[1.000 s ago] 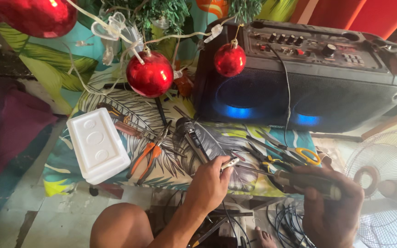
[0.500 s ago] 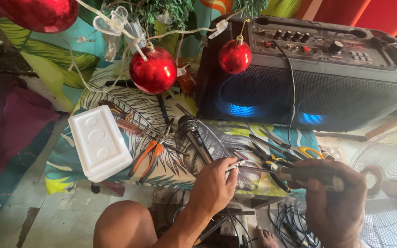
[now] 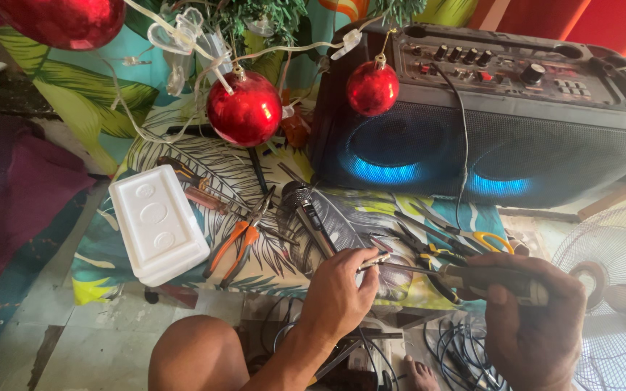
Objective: The person sits on the floor and repairs a wired microphone, unscrewing its body and working on the connector and internal wiring by hand. They handle a cable and connector, then hold the reassembled microphone near a powered speaker, tapping and handling it.
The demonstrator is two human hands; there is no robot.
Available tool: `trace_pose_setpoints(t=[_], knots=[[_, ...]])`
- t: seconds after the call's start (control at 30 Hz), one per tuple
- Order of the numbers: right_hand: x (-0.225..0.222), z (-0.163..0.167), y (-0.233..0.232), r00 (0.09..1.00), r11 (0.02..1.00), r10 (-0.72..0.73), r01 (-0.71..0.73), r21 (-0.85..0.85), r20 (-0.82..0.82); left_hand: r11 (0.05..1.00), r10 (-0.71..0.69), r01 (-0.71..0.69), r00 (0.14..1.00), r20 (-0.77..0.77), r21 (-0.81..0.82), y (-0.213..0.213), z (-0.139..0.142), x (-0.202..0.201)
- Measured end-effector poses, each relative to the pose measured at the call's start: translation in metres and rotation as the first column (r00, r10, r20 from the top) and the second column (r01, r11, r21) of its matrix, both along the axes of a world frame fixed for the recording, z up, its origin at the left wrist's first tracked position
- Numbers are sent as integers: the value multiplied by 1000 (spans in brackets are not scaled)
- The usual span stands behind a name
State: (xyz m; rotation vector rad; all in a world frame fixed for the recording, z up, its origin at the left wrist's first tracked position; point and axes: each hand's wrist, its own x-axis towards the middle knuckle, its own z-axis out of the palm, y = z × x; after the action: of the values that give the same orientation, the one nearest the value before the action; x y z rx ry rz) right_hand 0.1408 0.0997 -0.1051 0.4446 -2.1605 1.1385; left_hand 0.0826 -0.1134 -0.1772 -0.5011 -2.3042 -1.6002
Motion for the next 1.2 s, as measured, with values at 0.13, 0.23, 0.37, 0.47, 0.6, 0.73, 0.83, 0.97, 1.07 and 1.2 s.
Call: trace_pose_setpoints(t=[0.13, 0.23, 0.37, 0.47, 0.6, 0.73, 0.83, 0.97, 1.07, 1.2], knots=[[1, -4, 1, 999, 999, 12, -10, -45, 37, 1000, 10, -10, 1000, -14, 10, 0, 1, 1], [1, -8, 1, 999, 996, 39, -36, -86, 34, 1000, 20, -20, 1000, 0, 12, 0, 1, 1], [2, -12, 5, 999, 998, 23, -21, -54, 31, 999, 35, -35, 999, -16, 11, 0, 0, 1], [2, -15, 6, 998, 994, 64, -62, -89, 24, 999, 44, -44, 998, -33, 2, 0, 0, 2], [4, -15, 6, 998, 998, 56, -56, -9, -26, 998, 55, -56, 998, -24, -23, 0, 1, 2], [8, -8, 1, 1000, 999, 7, -6, 36, -19, 998, 64, -65, 996, -57, -14, 1, 1, 3], [13, 2, -8, 996, 990, -79, 82, 115, -32, 997, 71, -72, 996, -54, -26, 1, 1, 3], [20, 20, -18, 985, 941, -85, 128, 315, -148, 997, 65, -67, 996, -65, -40, 2, 0, 3], [24, 28, -24, 992, 964, -97, 114, 238, -82, 996, 65, -68, 997, -51, -62, 3, -1, 4], [17, 33, -22, 995, 959, -29, 56, 279, -98, 995, 76, -82, 993, -86, -63, 3, -1, 4]])
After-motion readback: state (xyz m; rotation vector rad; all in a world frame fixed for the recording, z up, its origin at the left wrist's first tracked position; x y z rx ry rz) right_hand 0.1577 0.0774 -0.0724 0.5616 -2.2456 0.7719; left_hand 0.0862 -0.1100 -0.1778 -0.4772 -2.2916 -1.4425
